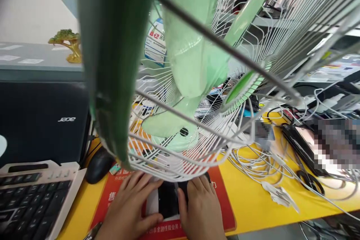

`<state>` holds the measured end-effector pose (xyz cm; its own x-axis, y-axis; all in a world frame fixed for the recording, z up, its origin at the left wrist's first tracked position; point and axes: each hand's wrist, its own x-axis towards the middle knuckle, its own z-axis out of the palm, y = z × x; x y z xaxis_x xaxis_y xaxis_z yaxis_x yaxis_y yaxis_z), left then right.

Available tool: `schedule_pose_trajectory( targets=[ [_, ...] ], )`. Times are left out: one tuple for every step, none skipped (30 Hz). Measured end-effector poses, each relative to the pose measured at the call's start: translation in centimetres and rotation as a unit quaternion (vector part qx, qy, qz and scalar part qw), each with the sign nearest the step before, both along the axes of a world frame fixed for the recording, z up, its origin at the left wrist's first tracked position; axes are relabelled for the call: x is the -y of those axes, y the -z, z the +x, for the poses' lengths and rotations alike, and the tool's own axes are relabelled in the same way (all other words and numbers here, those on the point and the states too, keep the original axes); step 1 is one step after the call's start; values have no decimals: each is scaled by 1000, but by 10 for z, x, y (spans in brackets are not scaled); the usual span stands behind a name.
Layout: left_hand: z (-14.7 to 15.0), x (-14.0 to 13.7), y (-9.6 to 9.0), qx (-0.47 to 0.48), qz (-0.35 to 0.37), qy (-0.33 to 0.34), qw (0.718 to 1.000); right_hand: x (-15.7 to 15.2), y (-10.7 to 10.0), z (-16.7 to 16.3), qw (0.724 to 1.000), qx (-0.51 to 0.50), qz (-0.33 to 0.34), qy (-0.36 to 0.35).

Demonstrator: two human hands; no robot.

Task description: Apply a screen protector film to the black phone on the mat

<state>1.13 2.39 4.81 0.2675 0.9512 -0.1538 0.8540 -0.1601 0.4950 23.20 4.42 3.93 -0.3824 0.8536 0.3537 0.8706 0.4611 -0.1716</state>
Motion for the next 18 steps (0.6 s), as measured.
schedule_pose_trajectory(
  targets=[
    [0,0,0,2,-2,-1,1000,0,0,-1,1000,-3,6,-2],
    [0,-1,-1,4,-5,-2,1000,1,0,-2,1000,-6,10,-3],
    [0,-1,-1,5,-8,-4,1000,1,1,-2,1000,-8,11,-3],
    [0,-1,-1,6,-10,-5,1000,2,1,-3,1000,-8,10,-1],
    [-1,-2,-1,7,-10,-6,1000,3,2,-4,1000,-7,9,1],
    [-1,-2,-1,9,-9,-6,1000,3,2,-4,1000,-4,9,4],
    [-1,-1,-1,12,-6,-6,1000,4,3,-4,1000,1,9,6],
    [0,-1,-1,15,-3,-5,1000,5,3,-5,1000,5,10,8],
    [0,-1,-1,18,-1,-5,1000,5,3,-5,1000,9,13,8],
    [0,0,-2,21,-1,-4,1000,5,3,-6,1000,13,16,8],
    [0,0,-2,23,-3,-5,1000,5,3,-6,1000,17,18,7],
    [0,0,-3,24,-6,-5,1000,6,3,-7,1000,20,20,6],
    [1,0,-5,25,-10,-6,1000,6,3,-7,1000,22,19,6],
    [1,0,-6,26,-13,-6,1000,6,3,-8,1000,23,16,7],
    [1,0,-7,27,-15,-6,1000,6,2,-9,1000,22,10,8],
    [1,0,-8,27,-16,-5,999,7,2,-10,1000,19,3,10],
    [2,0,-9,28,-17,-5,999,7,2,-11,1000,16,-4,11],
    [2,-1,-9,28,-19,-4,999,7,1,-12,1000,14,-11,11]
  ],
)
